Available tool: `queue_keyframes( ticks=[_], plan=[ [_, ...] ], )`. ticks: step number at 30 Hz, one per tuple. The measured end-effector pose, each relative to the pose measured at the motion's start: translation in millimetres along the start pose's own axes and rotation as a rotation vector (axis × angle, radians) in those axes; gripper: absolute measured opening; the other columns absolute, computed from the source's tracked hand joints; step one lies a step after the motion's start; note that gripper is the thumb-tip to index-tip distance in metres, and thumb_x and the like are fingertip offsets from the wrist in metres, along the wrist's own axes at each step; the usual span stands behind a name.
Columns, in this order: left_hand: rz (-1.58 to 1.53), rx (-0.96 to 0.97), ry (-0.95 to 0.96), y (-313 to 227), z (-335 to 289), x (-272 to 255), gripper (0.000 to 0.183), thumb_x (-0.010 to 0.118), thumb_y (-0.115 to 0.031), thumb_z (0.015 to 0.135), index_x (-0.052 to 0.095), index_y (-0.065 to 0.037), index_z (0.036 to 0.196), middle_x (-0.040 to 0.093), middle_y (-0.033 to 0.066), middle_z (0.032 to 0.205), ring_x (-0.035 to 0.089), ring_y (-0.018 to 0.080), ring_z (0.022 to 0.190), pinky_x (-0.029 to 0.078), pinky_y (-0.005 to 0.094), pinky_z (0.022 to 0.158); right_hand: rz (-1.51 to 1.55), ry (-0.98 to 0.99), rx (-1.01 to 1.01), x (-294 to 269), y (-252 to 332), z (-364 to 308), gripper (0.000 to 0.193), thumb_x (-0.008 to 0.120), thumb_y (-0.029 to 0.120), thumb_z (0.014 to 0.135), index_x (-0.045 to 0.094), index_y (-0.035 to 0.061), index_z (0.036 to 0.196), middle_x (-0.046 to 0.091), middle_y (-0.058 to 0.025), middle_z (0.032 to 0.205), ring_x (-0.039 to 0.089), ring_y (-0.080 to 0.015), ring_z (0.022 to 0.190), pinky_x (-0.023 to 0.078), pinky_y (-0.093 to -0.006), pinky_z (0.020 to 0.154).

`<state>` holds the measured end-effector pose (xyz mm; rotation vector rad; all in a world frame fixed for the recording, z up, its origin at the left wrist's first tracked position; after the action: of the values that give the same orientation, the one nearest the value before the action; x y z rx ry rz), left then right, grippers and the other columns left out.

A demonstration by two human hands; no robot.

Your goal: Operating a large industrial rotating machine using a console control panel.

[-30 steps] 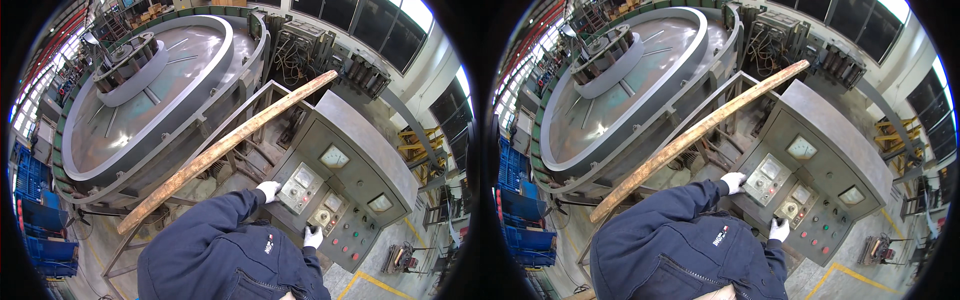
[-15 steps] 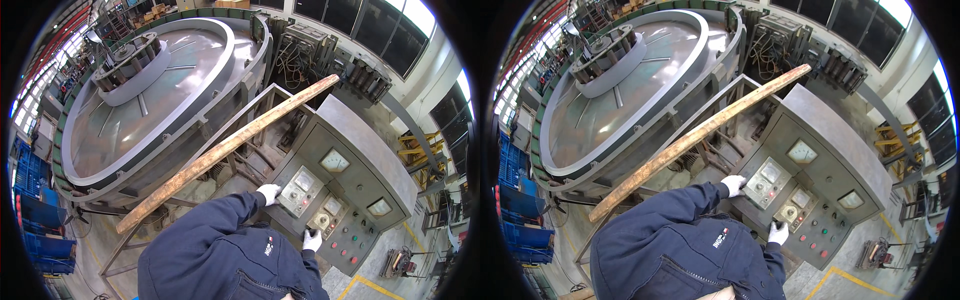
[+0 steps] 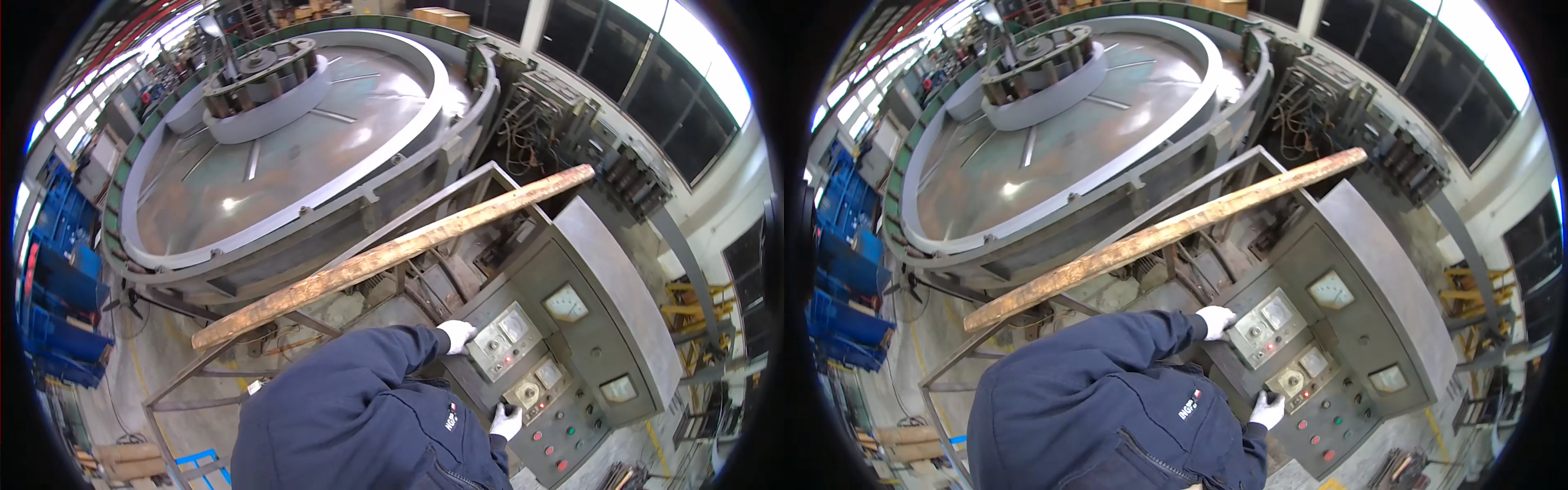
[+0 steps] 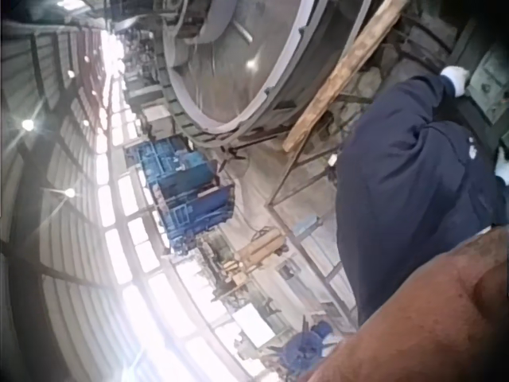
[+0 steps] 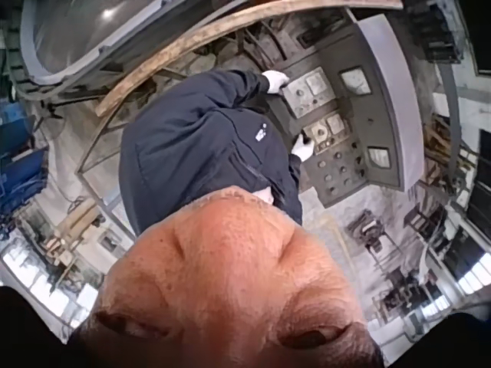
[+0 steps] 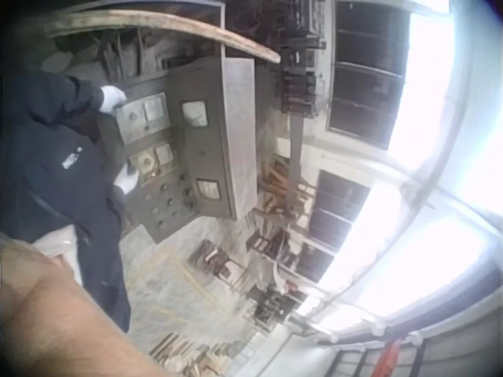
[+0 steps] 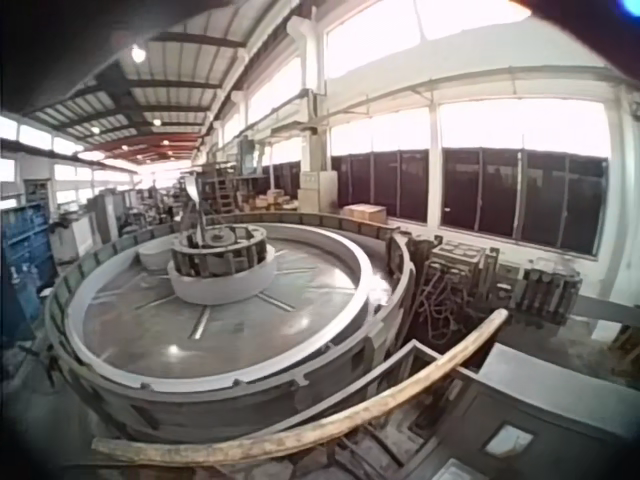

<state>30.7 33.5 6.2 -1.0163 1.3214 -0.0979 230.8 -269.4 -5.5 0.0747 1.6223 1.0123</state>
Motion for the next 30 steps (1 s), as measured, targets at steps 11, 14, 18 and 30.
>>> queue_keyframes(
  ticks=[11, 14, 18, 30],
  plan=[
    [0.029, 0.014, 0.014, 1, 4, 5, 0.045, 0.086, -0.034, 0.077, 0.07, -0.005, 0.107, 0.073, 0.0217, 0.102, 0.07, 0.0451, 0.102, 0.057, 0.0522, 0.087, -0.029, 0.061, 0.067, 4, -15, 3, 0.025, 0.086, 0.012, 0.083, 0.067, 0.0005, 0.092, 0.073, -0.0143, 0.085, 0.068, -0.0296, 0.077, 0.056, -0.0429, 0.079],
    [0.019, 0.013, 0.018, 2, 4, 5, 0.045, 0.087, -0.036, 0.078, 0.07, -0.005, 0.106, 0.074, 0.0218, 0.101, 0.071, 0.045, 0.101, 0.057, 0.0524, 0.086, -0.021, 0.078, 0.08, 2, -5, 2, 0.023, 0.086, 0.011, 0.083, 0.067, 0.0004, 0.092, 0.073, -0.0139, 0.085, 0.067, -0.0288, 0.077, 0.055, -0.0426, 0.08],
    [0.007, -0.002, 0.004, 5, 3, 6, 0.043, 0.087, -0.034, 0.077, 0.07, -0.005, 0.105, 0.074, 0.0217, 0.101, 0.071, 0.0446, 0.101, 0.057, 0.0522, 0.086, -0.015, 0.085, 0.071, -1, 3, 3, 0.022, 0.085, 0.01, 0.084, 0.067, 0.0006, 0.091, 0.073, -0.0135, 0.085, 0.067, -0.0281, 0.077, 0.055, -0.0424, 0.08],
    [0.008, -0.028, 0.018, -1, 2, 2, 0.041, 0.087, -0.029, 0.075, 0.071, -0.004, 0.104, 0.074, 0.0206, 0.099, 0.071, 0.0447, 0.099, 0.057, 0.0524, 0.086, -0.024, 0.065, 0.082, 1, -11, 2, 0.025, 0.086, 0.012, 0.082, 0.067, -0.0013, 0.093, 0.074, -0.0177, 0.088, 0.069, -0.0309, 0.079, 0.056, -0.0436, 0.081]
  ],
)
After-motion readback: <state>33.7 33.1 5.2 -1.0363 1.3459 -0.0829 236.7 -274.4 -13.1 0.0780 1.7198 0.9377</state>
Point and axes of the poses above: each hand's wrist, its own z-axis towards the middle knuckle, its own x-axis out of the palm, y = z × x, the point moved 3 cm from there along z, towards the middle knuckle
